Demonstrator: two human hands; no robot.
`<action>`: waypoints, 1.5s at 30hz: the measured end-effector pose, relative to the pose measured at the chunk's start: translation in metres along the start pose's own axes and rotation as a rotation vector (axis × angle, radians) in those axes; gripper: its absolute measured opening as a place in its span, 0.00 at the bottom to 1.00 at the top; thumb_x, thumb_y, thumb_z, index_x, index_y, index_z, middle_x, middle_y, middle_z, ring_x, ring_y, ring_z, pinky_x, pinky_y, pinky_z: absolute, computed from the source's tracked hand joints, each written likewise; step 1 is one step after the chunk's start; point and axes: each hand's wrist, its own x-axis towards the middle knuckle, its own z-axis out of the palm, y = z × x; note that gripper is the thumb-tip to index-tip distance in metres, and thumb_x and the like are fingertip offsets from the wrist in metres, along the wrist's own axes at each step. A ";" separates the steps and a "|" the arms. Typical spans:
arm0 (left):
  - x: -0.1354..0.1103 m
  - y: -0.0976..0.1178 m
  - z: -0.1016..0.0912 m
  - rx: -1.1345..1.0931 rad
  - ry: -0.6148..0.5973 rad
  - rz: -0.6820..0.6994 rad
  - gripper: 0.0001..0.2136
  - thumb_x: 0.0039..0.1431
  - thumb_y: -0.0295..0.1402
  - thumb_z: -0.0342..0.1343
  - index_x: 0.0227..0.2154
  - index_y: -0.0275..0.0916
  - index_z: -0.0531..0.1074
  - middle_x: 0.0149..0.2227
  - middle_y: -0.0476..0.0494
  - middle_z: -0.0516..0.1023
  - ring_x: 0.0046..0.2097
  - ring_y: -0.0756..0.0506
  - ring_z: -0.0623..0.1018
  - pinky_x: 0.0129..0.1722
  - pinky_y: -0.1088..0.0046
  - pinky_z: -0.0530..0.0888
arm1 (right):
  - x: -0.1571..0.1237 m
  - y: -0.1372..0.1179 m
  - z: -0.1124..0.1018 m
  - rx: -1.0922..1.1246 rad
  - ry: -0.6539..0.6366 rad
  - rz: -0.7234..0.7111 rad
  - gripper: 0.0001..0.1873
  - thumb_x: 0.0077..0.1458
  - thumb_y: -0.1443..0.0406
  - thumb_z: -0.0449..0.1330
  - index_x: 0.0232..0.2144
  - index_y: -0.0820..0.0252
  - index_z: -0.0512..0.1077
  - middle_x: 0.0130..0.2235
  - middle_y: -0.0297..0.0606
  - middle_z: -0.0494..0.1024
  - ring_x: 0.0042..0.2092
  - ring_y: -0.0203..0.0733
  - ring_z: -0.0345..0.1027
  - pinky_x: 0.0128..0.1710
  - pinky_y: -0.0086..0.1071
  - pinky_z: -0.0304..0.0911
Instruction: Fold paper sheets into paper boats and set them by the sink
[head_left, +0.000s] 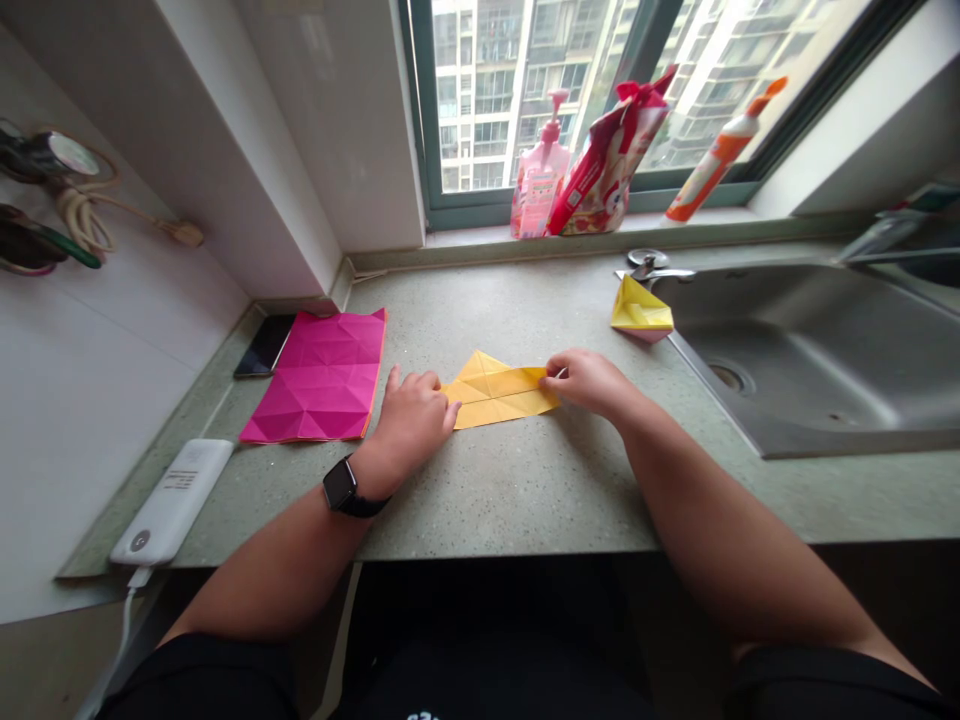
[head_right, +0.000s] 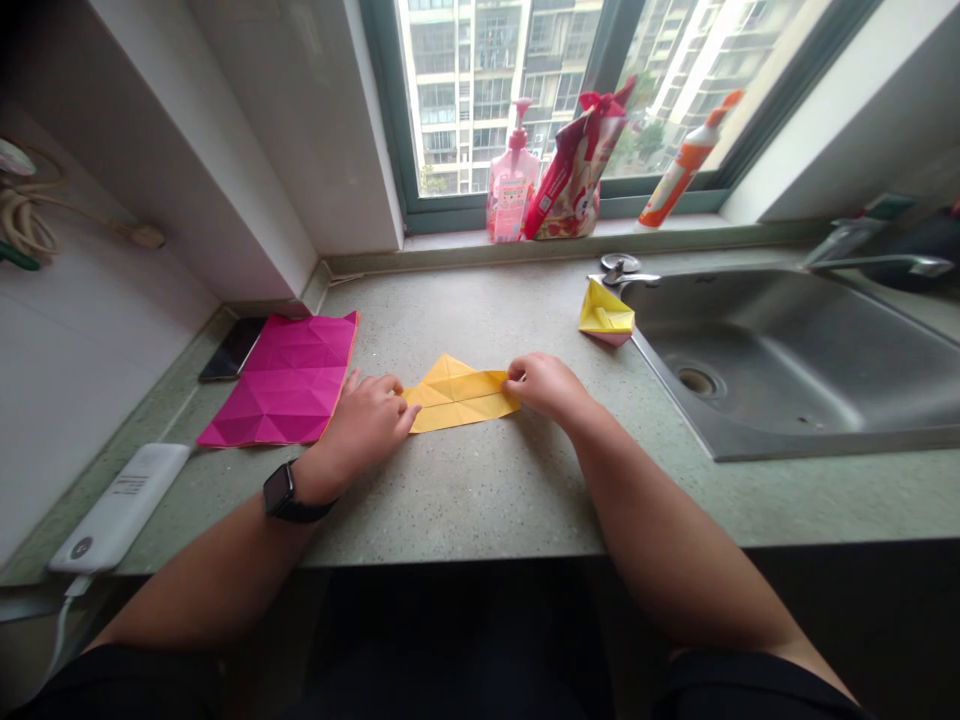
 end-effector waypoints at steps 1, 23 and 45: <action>0.001 -0.001 0.000 -0.001 0.003 0.001 0.15 0.73 0.37 0.57 0.32 0.38 0.84 0.45 0.37 0.82 0.50 0.36 0.79 0.71 0.35 0.61 | 0.000 -0.001 -0.001 0.014 -0.020 0.015 0.03 0.57 0.64 0.67 0.31 0.53 0.82 0.38 0.39 0.85 0.40 0.47 0.77 0.37 0.36 0.65; 0.007 -0.010 0.008 -0.191 0.422 0.149 0.16 0.74 0.35 0.55 0.61 0.41 0.69 0.60 0.35 0.77 0.61 0.35 0.76 0.72 0.47 0.64 | -0.029 -0.025 -0.020 0.260 1.114 -0.510 0.08 0.65 0.66 0.65 0.46 0.48 0.78 0.40 0.36 0.83 0.41 0.47 0.78 0.47 0.45 0.75; 0.020 -0.018 0.023 -0.275 0.264 0.224 0.05 0.70 0.26 0.59 0.39 0.42 0.79 0.47 0.43 0.83 0.50 0.40 0.79 0.53 0.59 0.75 | -0.017 -0.036 0.030 0.014 0.169 -0.600 0.16 0.60 0.70 0.65 0.49 0.51 0.77 0.48 0.40 0.85 0.49 0.50 0.77 0.50 0.42 0.69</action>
